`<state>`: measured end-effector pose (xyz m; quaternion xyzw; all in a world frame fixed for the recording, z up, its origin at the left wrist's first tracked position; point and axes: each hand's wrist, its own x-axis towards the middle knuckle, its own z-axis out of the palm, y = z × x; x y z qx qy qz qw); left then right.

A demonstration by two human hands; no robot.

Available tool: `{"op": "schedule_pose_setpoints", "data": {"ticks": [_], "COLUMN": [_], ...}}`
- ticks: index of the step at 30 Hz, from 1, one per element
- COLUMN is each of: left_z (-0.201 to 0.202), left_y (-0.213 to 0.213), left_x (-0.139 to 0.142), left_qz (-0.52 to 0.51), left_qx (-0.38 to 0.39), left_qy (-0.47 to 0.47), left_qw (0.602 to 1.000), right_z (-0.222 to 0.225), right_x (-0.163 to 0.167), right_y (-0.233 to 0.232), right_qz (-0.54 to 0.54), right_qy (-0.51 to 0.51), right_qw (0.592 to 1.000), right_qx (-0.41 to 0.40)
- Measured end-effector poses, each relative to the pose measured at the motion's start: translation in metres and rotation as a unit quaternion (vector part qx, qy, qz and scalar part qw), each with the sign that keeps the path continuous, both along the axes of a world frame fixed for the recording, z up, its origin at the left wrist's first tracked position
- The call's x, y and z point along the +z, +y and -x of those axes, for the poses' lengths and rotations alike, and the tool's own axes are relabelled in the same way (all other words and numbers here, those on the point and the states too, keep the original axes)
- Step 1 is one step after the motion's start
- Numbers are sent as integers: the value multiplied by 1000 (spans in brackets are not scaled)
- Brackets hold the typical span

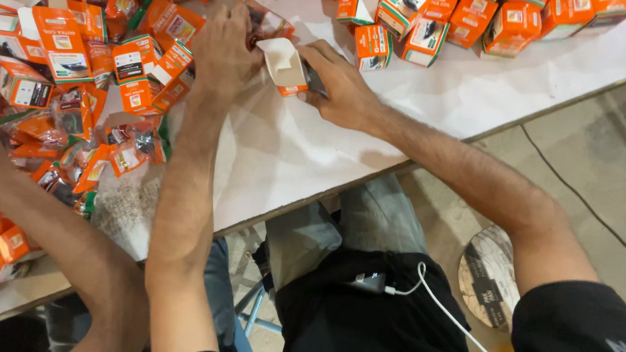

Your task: The person picks up small orange product boxes from a pile on the table, opens a folded box, places a small plastic-wrapped item inside, and folds the box closed, setting it back with the packed boxes. They repeat this packing cycle continuously while a coworker works on the same table.

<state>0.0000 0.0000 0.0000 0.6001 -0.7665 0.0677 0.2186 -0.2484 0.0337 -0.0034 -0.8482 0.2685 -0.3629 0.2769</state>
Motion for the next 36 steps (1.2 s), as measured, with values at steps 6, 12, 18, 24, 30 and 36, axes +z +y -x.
{"op": "schedule_pose_setpoints", "data": {"ticks": [6, 12, 18, 24, 30, 36], "left_z": [27, 12, -11, 14, 42, 28], "left_y": [26, 11, 31, 94, 95, 93], "left_x": [-12, -2, -1, 1, 12, 2], "left_qz": [-57, 113, -65, 135, 186, 204], "left_qx": [97, 37, 0, -127, -162, -110], "left_qy": [64, -121, 156, 486, 226, 91], "left_qw": [992, 986, 986, 854, 942, 969], "right_z": [7, 3, 0, -8, -16, -25], "right_x": [6, 7, 8, 5, -3, -9], "right_y": [-4, -5, -5, -7, -11, -11], "right_qz": [-7, -11, -38, -25, 15, 6], "right_qy": [6, 20, 12, 21, 0, -5], "right_qw": [1000, 1000, 999, 999, 999, 999], "right_qx": [17, 18, 14, 6, 38, 36]}}
